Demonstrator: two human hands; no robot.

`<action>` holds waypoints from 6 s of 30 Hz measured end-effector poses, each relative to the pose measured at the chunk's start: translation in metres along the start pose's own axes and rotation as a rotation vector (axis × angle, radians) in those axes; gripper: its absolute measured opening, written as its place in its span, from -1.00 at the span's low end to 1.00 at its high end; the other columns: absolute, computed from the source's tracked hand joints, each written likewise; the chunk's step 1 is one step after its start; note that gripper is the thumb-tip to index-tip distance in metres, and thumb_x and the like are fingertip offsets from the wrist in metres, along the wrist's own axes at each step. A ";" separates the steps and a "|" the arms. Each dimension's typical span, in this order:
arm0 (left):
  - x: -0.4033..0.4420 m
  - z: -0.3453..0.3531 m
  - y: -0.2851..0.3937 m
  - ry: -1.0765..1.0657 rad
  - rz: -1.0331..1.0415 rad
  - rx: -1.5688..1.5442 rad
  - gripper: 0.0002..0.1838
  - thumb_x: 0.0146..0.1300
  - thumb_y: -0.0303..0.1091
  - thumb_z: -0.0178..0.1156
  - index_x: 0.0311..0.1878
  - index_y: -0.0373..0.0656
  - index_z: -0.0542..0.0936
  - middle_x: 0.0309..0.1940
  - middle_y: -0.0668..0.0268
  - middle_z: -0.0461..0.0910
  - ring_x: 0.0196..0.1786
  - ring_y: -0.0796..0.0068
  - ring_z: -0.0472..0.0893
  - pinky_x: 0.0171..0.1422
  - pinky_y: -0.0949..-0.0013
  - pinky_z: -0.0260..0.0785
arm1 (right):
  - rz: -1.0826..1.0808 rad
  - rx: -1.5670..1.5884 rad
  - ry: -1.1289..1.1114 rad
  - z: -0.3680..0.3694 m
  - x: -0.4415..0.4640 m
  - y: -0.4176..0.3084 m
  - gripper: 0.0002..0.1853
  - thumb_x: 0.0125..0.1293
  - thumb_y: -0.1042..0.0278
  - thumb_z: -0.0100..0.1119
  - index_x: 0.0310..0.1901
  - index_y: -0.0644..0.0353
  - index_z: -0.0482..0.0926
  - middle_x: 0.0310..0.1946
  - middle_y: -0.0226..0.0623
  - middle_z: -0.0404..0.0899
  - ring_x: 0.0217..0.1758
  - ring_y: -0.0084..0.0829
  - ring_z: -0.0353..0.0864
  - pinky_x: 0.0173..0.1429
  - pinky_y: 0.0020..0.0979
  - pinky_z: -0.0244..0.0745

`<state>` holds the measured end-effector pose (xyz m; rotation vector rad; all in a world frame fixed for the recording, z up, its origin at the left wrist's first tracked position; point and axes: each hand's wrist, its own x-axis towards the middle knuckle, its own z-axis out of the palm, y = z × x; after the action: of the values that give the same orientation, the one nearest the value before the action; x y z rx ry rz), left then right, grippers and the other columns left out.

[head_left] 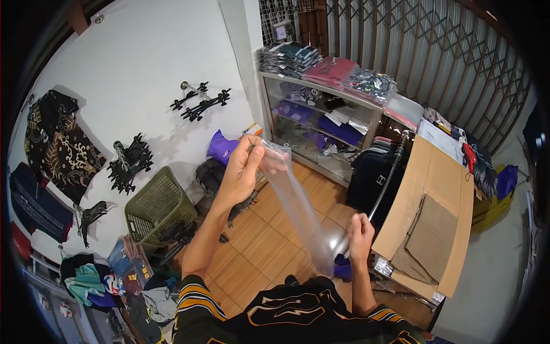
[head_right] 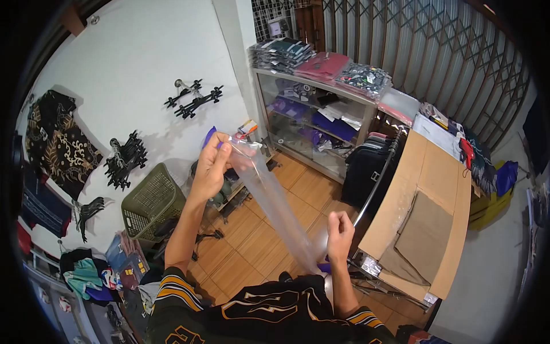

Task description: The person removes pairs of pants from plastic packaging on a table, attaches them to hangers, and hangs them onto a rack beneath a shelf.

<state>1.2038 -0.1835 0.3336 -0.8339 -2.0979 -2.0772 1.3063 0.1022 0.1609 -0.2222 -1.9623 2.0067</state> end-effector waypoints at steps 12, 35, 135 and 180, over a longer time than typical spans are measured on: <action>0.054 -0.043 -0.064 -0.191 -0.098 0.042 -0.79 0.65 -0.21 -0.13 -0.05 -0.16 0.32 -0.32 0.44 0.38 -0.10 0.49 0.72 -0.13 0.47 0.46 | 0.765 0.615 -0.818 0.129 0.064 0.115 -0.17 0.49 -0.35 -0.09 0.50 0.19 0.18 0.37 -0.04 0.42 0.45 -0.18 0.35 0.47 -0.10 0.20; 0.292 -0.033 -0.213 -0.093 -0.120 -0.105 -0.74 0.65 -0.13 -0.16 -0.02 -0.13 0.34 0.01 0.01 0.67 -0.04 0.22 0.75 -0.04 0.38 0.59 | 0.050 0.468 0.000 -0.007 0.341 0.068 -0.81 0.46 0.30 0.25 -0.03 0.19 0.54 -0.12 -0.10 0.73 -0.13 -0.31 0.77 -0.01 -0.29 0.70; 0.775 0.504 -0.746 -1.188 -0.086 1.487 0.05 0.05 -0.18 0.50 0.49 -0.49 0.15 0.51 -0.31 0.04 0.43 -0.55 0.25 0.21 -0.50 0.39 | -0.008 -0.826 0.570 -0.282 0.890 0.281 -0.31 0.25 0.47 0.20 0.44 0.28 0.27 0.46 0.41 0.11 0.52 0.46 0.05 0.54 0.30 -0.01; 0.404 0.113 -0.584 -1.281 -0.738 -0.006 -0.24 0.45 0.01 0.21 0.50 -0.31 0.24 0.30 -0.07 0.47 0.27 0.19 0.57 0.32 0.26 0.45 | 0.825 -0.461 0.653 -0.019 0.371 0.367 -0.65 0.19 0.30 0.26 -0.03 0.29 0.72 -0.17 0.07 0.75 -0.04 -0.13 0.77 0.13 -0.26 0.60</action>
<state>0.6500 0.0900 -0.0349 -2.0275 -3.4097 -1.9689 0.9212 0.2441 -0.1621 -1.7776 -1.9715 1.4546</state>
